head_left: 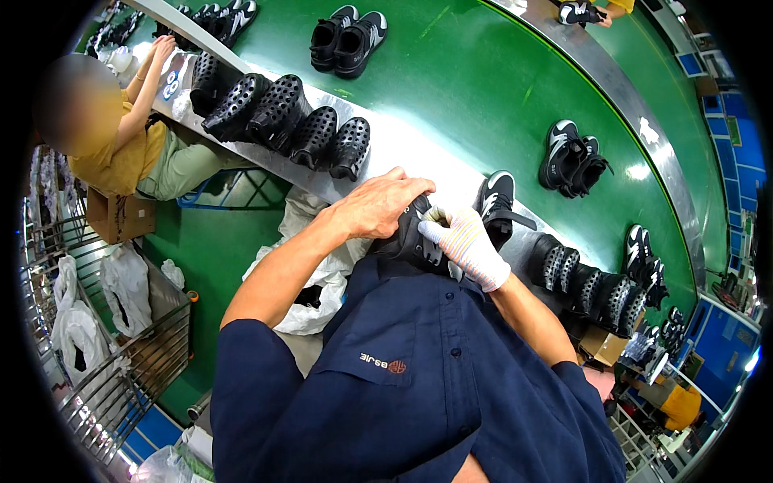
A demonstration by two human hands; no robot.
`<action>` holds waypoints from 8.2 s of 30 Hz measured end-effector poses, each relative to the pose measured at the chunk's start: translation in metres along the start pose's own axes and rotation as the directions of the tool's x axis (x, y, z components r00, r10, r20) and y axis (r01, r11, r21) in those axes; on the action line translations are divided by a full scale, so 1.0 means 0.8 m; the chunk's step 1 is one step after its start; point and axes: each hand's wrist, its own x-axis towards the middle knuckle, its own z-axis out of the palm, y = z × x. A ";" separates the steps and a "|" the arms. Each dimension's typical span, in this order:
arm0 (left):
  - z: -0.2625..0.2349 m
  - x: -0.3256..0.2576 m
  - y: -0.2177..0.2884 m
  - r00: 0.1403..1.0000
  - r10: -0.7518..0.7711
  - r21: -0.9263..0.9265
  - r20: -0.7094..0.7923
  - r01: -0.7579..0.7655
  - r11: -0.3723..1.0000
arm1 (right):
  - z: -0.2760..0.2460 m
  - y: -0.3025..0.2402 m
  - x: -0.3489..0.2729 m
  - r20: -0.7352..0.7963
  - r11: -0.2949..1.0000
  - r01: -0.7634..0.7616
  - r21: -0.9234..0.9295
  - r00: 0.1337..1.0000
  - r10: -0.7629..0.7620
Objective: The person handles black shoes on a conveyor belt, turning them over to check different sides and then places them into a large white bag.
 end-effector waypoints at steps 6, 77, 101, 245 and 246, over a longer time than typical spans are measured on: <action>0.001 -0.003 0.001 0.999 -0.036 -0.025 0.028 0.037 0.999 | 0.007 0.006 0.009 0.029 0.999 -0.041 -0.024 0.999 0.042; 0.177 0.098 0.086 0.941 -0.230 0.081 -0.247 0.257 0.963 | 0.003 0.209 -0.015 -0.377 0.771 -0.176 0.612 0.792 0.481; 0.225 0.117 0.064 0.759 -0.529 -0.435 -0.380 0.359 0.826 | -0.060 0.200 -0.052 -0.440 0.555 0.151 0.818 0.785 0.435; 0.125 0.181 0.196 0.844 0.277 -0.798 0.460 0.255 0.547 | -0.052 0.103 -0.303 -0.710 0.866 0.138 0.480 0.641 0.291; 0.124 0.180 0.190 0.843 0.248 -0.802 0.477 0.301 0.516 | -0.057 0.091 -0.304 -0.713 0.930 0.040 0.366 0.654 0.253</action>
